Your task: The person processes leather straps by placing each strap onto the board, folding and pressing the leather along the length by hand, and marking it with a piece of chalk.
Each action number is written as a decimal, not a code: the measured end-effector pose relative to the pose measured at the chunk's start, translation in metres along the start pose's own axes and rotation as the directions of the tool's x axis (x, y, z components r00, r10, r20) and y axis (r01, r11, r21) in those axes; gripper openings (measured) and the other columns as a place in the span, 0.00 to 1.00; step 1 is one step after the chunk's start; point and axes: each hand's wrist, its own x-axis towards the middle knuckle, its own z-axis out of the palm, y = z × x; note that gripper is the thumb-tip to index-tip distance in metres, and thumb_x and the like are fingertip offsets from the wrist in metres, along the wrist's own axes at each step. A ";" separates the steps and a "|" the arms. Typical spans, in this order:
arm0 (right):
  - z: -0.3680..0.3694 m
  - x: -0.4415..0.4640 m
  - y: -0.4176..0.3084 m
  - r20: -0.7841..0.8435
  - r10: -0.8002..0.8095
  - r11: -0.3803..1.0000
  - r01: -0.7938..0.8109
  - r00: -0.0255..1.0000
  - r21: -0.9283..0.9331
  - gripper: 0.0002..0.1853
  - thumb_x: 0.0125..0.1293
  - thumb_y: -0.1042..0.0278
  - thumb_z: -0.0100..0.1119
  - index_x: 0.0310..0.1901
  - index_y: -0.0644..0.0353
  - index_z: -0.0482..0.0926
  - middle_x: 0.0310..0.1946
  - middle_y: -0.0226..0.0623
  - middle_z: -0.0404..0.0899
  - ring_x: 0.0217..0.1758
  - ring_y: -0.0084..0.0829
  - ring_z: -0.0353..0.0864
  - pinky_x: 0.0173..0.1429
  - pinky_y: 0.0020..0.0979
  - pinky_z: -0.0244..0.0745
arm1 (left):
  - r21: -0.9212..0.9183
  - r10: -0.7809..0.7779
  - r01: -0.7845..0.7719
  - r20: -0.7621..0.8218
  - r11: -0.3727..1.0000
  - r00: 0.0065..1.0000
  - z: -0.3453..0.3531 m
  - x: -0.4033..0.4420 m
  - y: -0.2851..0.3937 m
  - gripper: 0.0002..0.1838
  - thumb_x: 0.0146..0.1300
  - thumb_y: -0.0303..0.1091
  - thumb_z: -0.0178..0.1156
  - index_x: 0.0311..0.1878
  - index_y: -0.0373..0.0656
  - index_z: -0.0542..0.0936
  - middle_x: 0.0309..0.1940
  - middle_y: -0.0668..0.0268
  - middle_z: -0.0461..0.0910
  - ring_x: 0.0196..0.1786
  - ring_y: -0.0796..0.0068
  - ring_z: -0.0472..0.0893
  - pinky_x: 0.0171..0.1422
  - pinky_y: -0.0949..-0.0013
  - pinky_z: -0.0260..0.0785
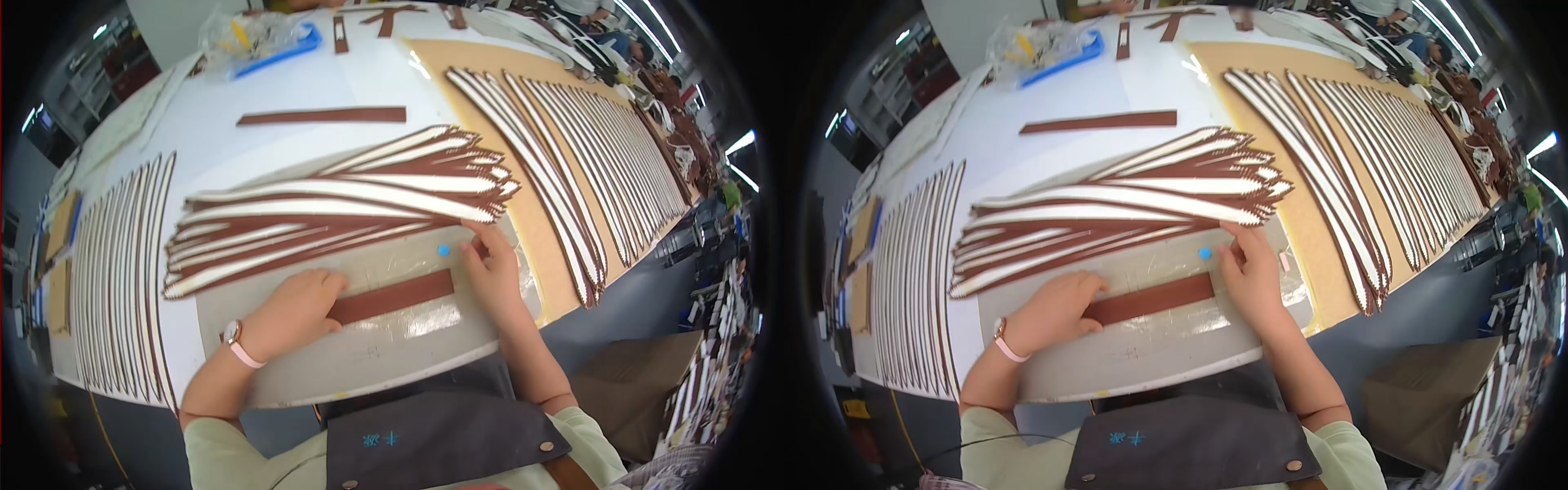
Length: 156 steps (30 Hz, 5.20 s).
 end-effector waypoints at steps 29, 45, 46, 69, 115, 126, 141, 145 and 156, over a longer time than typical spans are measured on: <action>-0.005 0.003 0.007 -0.148 -0.173 0.974 0.191 0.974 0.121 0.16 0.69 0.72 0.61 0.57 0.64 0.79 0.44 0.46 0.77 0.48 0.46 0.80 0.52 0.42 0.76 | 0.239 0.157 -0.174 0.091 0.955 0.983 -0.062 0.137 -0.004 0.50 0.58 0.52 0.76 0.80 0.47 0.64 0.79 0.40 0.59 0.79 0.38 0.62 0.83 0.51 0.57; 0.001 0.002 0.016 -0.111 -0.260 0.965 0.257 0.959 -0.045 0.17 0.66 0.71 0.65 0.56 0.63 0.80 0.48 0.48 0.76 0.54 0.52 0.76 0.59 0.46 0.73 | 0.234 0.150 -0.096 -0.224 0.968 0.963 -0.053 0.138 0.003 0.24 0.55 0.35 0.76 0.54 0.40 0.80 0.51 0.54 0.76 0.58 0.50 0.76 0.62 0.56 0.73; 0.002 0.003 0.017 -0.100 -0.245 0.969 0.241 0.964 -0.048 0.17 0.66 0.71 0.65 0.56 0.63 0.80 0.48 0.48 0.76 0.54 0.52 0.76 0.59 0.46 0.73 | 0.228 0.131 -0.078 -0.227 0.971 0.965 -0.057 0.136 0.008 0.24 0.55 0.35 0.76 0.54 0.41 0.80 0.51 0.54 0.76 0.58 0.50 0.76 0.62 0.56 0.73; -0.069 -0.050 0.023 0.230 0.273 0.809 -0.352 0.934 0.471 0.12 0.71 0.69 0.67 0.53 0.61 0.80 0.35 0.29 0.82 0.29 0.23 0.76 0.35 0.32 0.71 | 0.489 0.048 0.191 -0.434 0.851 0.899 -0.091 -0.098 0.105 0.32 0.40 0.46 0.80 0.52 0.46 0.87 0.30 0.66 0.75 0.32 0.62 0.77 0.37 0.59 0.68; -0.054 -0.069 0.034 0.084 -0.261 0.714 0.251 0.962 -0.653 0.29 0.64 0.59 0.69 0.64 0.66 0.79 0.62 0.43 0.73 0.62 0.46 0.70 0.64 0.48 0.63 | -0.106 -0.251 0.228 -0.431 0.968 0.867 0.035 -0.054 0.023 0.26 0.51 0.28 0.76 0.56 0.41 0.85 0.53 0.58 0.76 0.55 0.57 0.76 0.62 0.59 0.70; -0.052 -0.069 0.036 0.080 -0.276 0.706 0.259 0.958 -0.659 0.29 0.65 0.59 0.67 0.65 0.67 0.78 0.63 0.44 0.73 0.62 0.47 0.70 0.66 0.49 0.62 | -0.079 -0.230 0.217 -0.391 0.973 0.891 0.030 -0.051 0.023 0.23 0.54 0.27 0.74 0.55 0.39 0.84 0.54 0.57 0.77 0.59 0.55 0.77 0.66 0.59 0.70; -0.052 -0.070 0.036 0.057 -0.281 0.718 0.249 0.958 -0.650 0.28 0.65 0.60 0.67 0.64 0.66 0.79 0.63 0.43 0.74 0.62 0.46 0.71 0.66 0.48 0.62 | 0.249 0.485 -0.443 -0.144 0.861 0.863 0.035 0.087 0.070 0.23 0.57 0.22 0.62 0.58 0.45 0.82 0.60 0.63 0.81 0.60 0.61 0.79 0.66 0.59 0.72; -0.052 -0.070 0.034 0.046 -0.272 0.720 0.235 0.961 -0.653 0.28 0.66 0.59 0.67 0.63 0.66 0.80 0.62 0.42 0.74 0.62 0.45 0.70 0.66 0.47 0.62 | 0.299 0.521 -0.474 -0.099 0.828 0.848 0.035 0.092 0.069 0.24 0.58 0.23 0.61 0.60 0.45 0.82 0.61 0.63 0.80 0.61 0.64 0.80 0.63 0.61 0.76; -0.052 -0.069 0.033 0.039 -0.267 0.728 0.228 0.963 -0.646 0.27 0.65 0.59 0.68 0.63 0.66 0.80 0.61 0.41 0.74 0.61 0.44 0.70 0.64 0.46 0.63 | 0.350 0.550 -0.511 -0.012 0.785 0.835 0.027 0.092 0.066 0.25 0.62 0.27 0.58 0.65 0.46 0.79 0.65 0.63 0.78 0.64 0.65 0.79 0.65 0.63 0.76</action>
